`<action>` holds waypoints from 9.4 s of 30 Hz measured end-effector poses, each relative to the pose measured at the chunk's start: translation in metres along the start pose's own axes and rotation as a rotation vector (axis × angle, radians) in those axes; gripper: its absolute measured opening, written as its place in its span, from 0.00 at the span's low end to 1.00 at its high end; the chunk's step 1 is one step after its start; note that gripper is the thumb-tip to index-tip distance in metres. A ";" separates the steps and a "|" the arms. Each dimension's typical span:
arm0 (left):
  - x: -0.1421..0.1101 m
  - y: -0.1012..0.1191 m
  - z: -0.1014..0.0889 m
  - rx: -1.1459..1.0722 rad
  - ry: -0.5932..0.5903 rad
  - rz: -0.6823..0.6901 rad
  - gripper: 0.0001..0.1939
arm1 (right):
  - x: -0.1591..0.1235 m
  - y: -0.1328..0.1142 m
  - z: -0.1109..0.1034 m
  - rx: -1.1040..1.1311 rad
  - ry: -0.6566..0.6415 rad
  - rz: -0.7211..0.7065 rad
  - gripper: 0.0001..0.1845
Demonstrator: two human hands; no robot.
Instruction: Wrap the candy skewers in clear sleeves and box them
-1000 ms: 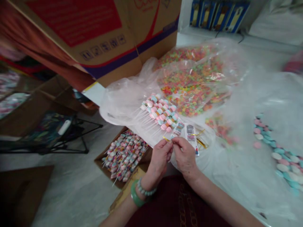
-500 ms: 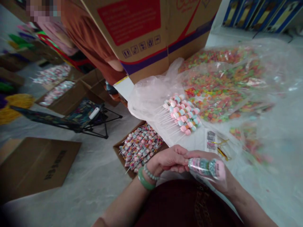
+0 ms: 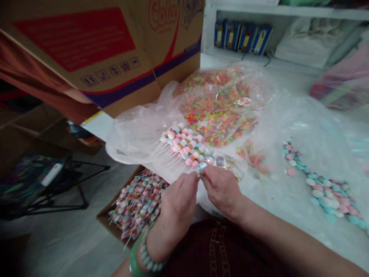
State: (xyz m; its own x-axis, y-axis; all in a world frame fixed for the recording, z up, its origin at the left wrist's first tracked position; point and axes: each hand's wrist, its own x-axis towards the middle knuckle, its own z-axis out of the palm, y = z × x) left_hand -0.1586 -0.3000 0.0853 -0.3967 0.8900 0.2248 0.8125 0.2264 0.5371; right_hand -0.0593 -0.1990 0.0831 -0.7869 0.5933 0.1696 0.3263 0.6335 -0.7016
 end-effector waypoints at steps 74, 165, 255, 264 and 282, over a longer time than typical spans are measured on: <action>0.011 -0.029 0.065 -0.787 -0.227 -0.506 0.10 | -0.053 0.077 0.006 -0.028 0.241 0.698 0.17; 0.056 -0.038 0.028 -1.801 0.170 -1.178 0.13 | -0.055 0.038 -0.009 0.391 0.320 0.362 0.07; 0.030 -0.027 0.073 -1.566 0.004 -0.787 0.15 | -0.067 0.058 0.020 0.027 0.155 0.159 0.13; 0.030 -0.036 0.069 -1.415 -0.177 -0.850 0.20 | -0.057 0.056 0.006 1.094 -0.060 0.866 0.10; 0.034 -0.041 0.064 -1.265 -0.258 -0.820 0.20 | -0.052 0.062 0.002 1.145 -0.122 0.954 0.10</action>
State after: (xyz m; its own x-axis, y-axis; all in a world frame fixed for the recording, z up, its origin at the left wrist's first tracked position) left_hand -0.1778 -0.2538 0.0185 -0.3491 0.7645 -0.5418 -0.5259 0.3187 0.7886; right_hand 0.0011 -0.1915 0.0290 -0.5764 0.4682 -0.6697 0.1982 -0.7151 -0.6704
